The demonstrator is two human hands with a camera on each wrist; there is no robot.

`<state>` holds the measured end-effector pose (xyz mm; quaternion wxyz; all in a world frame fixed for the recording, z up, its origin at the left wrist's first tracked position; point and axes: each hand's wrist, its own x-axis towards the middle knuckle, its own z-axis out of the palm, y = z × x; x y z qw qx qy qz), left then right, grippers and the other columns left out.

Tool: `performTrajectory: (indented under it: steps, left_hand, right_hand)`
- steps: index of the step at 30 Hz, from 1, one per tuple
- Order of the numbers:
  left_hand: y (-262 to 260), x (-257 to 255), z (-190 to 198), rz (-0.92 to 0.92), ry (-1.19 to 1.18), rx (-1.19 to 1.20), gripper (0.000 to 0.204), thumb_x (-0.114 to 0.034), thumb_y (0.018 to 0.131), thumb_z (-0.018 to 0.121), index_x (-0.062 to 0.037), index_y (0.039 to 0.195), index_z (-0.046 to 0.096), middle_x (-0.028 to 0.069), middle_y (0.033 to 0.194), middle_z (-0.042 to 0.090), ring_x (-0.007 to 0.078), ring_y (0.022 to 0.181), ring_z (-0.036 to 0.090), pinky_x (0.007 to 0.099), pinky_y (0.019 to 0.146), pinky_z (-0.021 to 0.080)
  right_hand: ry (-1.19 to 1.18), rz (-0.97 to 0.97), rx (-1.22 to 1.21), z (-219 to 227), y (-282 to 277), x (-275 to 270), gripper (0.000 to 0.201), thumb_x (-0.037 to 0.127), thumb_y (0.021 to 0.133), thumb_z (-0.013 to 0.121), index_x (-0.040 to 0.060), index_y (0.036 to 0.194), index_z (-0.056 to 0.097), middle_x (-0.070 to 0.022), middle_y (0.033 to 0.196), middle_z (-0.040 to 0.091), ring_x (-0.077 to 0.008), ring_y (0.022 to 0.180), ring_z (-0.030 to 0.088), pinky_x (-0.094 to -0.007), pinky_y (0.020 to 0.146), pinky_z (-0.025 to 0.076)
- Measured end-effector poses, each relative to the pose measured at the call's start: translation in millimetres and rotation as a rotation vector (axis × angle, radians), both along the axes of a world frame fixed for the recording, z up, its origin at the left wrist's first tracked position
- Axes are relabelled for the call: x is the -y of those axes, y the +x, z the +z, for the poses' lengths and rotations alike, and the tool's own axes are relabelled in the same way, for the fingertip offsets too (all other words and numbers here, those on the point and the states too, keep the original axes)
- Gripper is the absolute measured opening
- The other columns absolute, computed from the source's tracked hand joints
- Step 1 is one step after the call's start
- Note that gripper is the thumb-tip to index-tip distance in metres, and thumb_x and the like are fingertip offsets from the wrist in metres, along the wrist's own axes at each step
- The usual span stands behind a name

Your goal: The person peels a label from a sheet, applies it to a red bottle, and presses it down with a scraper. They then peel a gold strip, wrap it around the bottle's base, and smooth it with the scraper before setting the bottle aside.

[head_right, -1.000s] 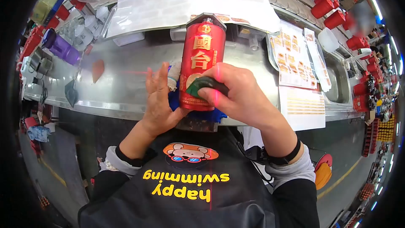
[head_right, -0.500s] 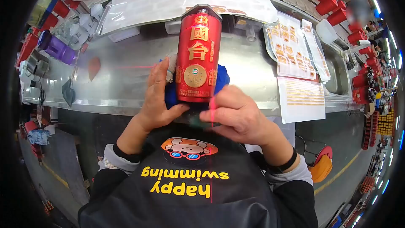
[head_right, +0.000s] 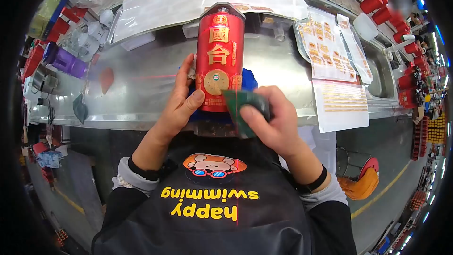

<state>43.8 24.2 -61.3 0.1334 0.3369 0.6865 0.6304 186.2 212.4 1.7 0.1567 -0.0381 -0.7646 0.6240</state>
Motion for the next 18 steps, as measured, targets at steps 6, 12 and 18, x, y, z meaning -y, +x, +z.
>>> performTrajectory:
  steps: [6,12,18]
  left_hand:
    - [-0.3,4.4,-3.8,-0.025,-0.012,0.029,0.088,-0.048,0.095,0.056,0.0026,0.153,0.013,0.0245,0.15,0.031,0.0359,0.136,0.032,0.0428,0.113,0.021]
    - [18.5,5.3,-11.9,0.022,0.16,-0.136,0.077,-0.042,0.099,0.052,-0.0023,0.154,0.016,0.0229,0.151,0.032,0.0389,0.142,0.028,0.0469,0.118,0.012]
    - [5.5,14.1,8.9,-0.033,-0.141,-1.029,0.051,-0.038,0.093,0.059,-0.0144,0.138,0.05,0.0063,0.132,0.06,0.0335,0.14,0.034,0.0582,0.118,0.006]
  right_hand:
    - [-0.126,-0.11,0.096,-34.2,-16.4,4.5,0.023,0.019,0.096,0.065,0.0004,0.106,0.056,-0.0012,0.09,0.063,-0.005,0.08,0.056,-0.022,0.071,0.048]
    - [-0.415,-0.06,0.135,-43.9,-8.9,1.2,0.026,0.024,0.098,0.063,0.0013,0.108,0.055,-0.0012,0.096,0.062,-0.005,0.086,0.055,-0.0224,0.076,0.048]
    - [-0.489,-0.047,0.125,-45.0,-10.5,2.2,0.028,0.023,0.097,0.063,0.0013,0.111,0.054,-0.0017,0.098,0.062,-0.0056,0.088,0.056,-0.0238,0.079,0.048]
